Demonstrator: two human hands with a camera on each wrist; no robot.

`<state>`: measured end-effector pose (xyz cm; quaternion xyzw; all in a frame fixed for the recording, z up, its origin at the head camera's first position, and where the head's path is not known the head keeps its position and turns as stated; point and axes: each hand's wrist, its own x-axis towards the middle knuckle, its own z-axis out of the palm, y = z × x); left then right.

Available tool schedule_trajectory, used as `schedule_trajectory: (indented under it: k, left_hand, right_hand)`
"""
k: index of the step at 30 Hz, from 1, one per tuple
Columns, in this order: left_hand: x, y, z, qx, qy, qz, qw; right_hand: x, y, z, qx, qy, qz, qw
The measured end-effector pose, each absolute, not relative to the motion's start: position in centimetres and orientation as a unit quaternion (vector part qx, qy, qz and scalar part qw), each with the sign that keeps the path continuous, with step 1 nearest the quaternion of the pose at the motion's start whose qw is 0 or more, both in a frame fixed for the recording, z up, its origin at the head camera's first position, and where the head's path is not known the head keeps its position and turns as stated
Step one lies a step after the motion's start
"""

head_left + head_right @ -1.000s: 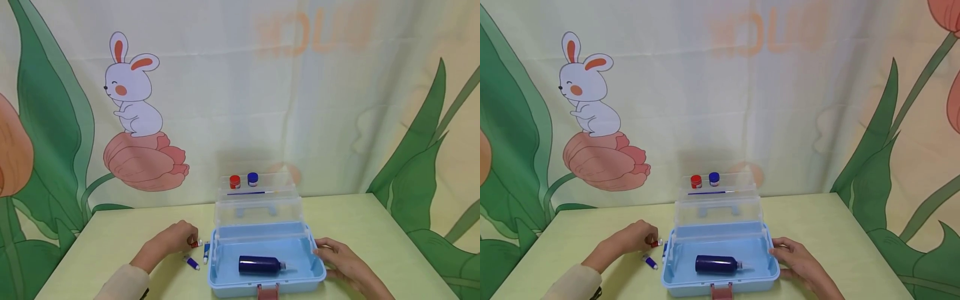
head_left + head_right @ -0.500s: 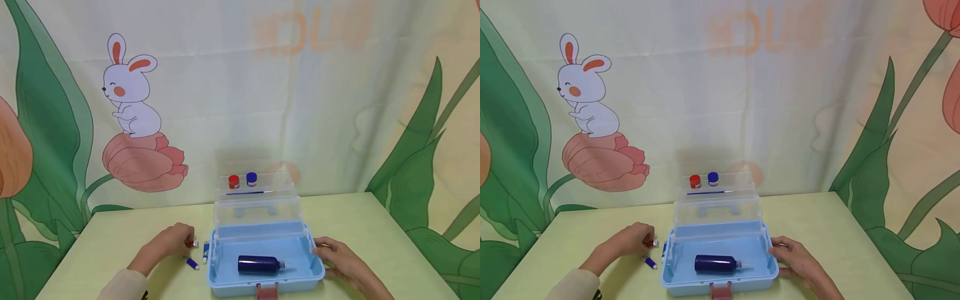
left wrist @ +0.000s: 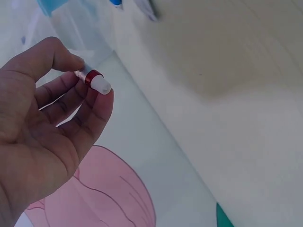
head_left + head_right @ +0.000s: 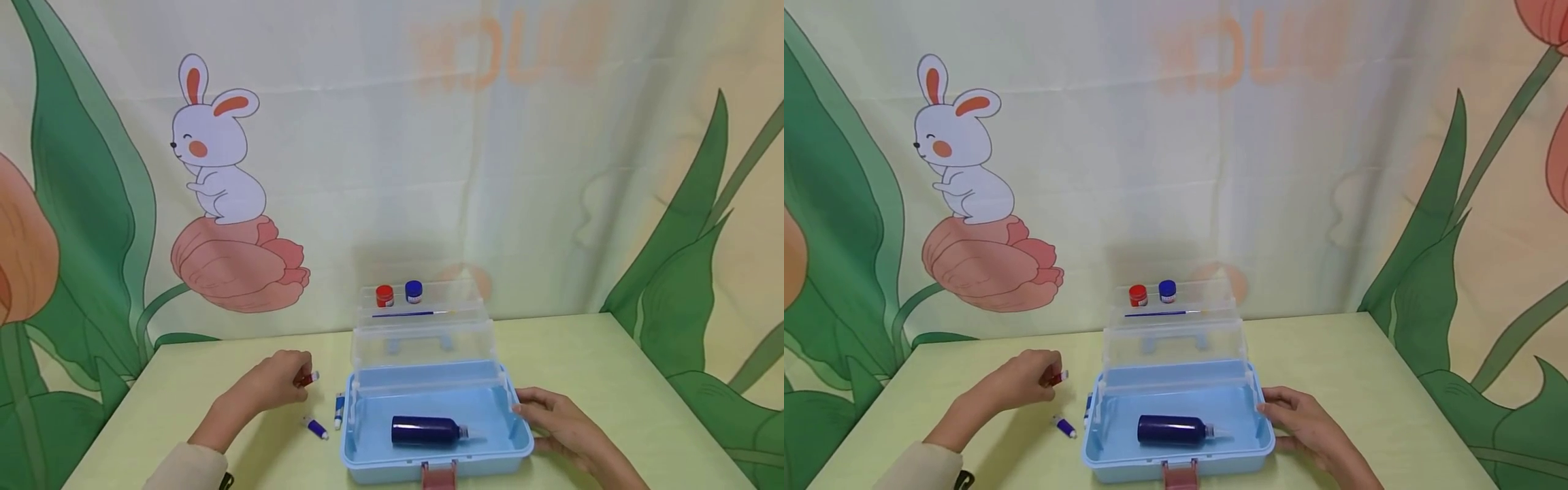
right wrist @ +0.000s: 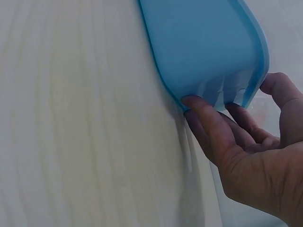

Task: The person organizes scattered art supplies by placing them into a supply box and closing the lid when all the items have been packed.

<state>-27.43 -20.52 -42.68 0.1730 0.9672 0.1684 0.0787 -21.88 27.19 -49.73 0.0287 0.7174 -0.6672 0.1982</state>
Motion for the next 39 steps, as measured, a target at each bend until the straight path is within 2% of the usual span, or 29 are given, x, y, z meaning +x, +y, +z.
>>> schedule_trajectory:
  k: [13, 39]
  left_hand:
    - [-26.6, -17.6, -39.3, 0.241, 0.956, 0.164, 0.015]
    - [-26.2, -12.3, -35.9, 0.249, 0.957, 0.148, 0.002]
  right_hand:
    - [-22.0, 27.1, -49.5, 0.023, 0.714, -0.670, 0.203]
    - [-21.9, 26.9, -49.9, 0.076, 0.737, -0.646, 0.185]
